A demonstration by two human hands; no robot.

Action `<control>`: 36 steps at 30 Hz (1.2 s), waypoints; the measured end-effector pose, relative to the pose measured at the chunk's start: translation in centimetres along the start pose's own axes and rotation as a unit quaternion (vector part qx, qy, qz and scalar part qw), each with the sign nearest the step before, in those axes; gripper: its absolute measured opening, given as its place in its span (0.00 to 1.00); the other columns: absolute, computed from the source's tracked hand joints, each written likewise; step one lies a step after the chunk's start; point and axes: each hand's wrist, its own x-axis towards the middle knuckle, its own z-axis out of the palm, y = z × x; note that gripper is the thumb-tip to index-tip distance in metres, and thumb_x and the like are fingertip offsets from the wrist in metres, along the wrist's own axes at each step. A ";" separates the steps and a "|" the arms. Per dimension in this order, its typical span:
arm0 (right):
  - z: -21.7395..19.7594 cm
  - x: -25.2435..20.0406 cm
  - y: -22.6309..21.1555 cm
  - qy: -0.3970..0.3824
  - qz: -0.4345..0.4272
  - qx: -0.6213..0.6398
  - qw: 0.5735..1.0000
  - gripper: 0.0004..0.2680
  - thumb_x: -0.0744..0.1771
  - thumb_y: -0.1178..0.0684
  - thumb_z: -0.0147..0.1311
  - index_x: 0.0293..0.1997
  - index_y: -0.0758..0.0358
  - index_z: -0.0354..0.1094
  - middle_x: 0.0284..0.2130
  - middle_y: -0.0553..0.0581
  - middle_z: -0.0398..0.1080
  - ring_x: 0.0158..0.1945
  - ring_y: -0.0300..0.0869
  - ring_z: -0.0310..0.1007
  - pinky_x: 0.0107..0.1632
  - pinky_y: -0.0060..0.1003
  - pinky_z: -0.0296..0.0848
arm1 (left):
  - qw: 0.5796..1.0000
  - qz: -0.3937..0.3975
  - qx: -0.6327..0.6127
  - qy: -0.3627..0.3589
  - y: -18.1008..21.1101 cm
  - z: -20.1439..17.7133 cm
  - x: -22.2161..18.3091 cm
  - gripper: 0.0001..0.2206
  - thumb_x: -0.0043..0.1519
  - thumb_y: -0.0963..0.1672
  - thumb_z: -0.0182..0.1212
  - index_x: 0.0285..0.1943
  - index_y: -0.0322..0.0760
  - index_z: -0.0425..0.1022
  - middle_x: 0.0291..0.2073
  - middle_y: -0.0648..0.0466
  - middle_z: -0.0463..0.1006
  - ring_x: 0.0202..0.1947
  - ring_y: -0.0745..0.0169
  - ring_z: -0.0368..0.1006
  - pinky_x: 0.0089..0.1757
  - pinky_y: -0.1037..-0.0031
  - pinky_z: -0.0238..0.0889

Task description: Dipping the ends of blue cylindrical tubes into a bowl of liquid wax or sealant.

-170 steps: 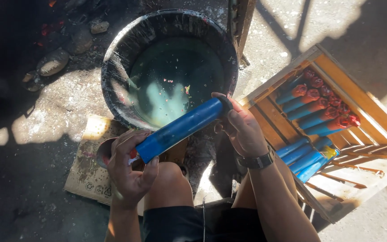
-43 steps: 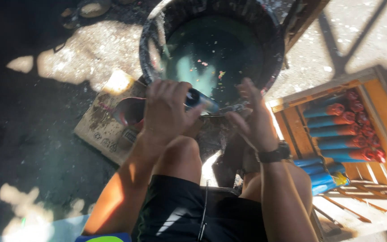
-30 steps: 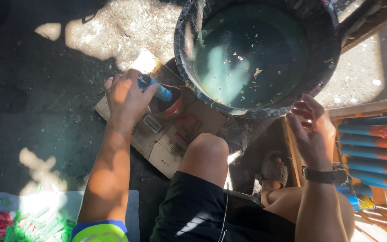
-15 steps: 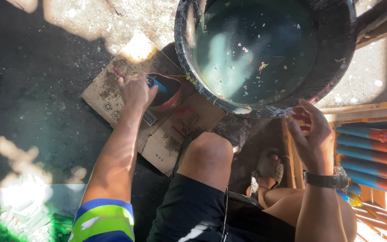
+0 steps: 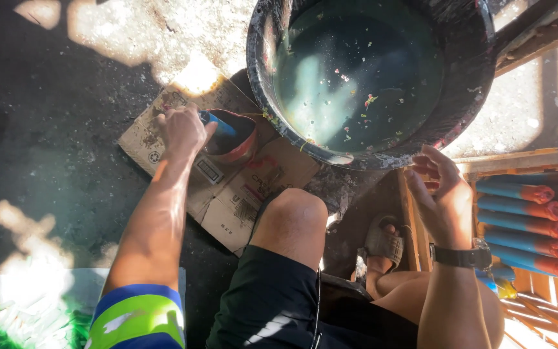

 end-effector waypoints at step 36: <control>-1.4 -0.6 1.2 0.022 -0.002 0.113 0.993 0.16 0.63 0.52 0.51 0.52 0.68 0.57 0.40 0.68 0.65 0.45 0.56 0.65 0.44 0.48 0.65 | 0.995 -0.028 -0.091 -0.019 -1.6 -8.7 -2.3 0.22 0.49 0.53 0.52 0.48 0.39 0.68 0.41 0.46 0.72 0.47 0.45 0.65 0.43 0.58 0.58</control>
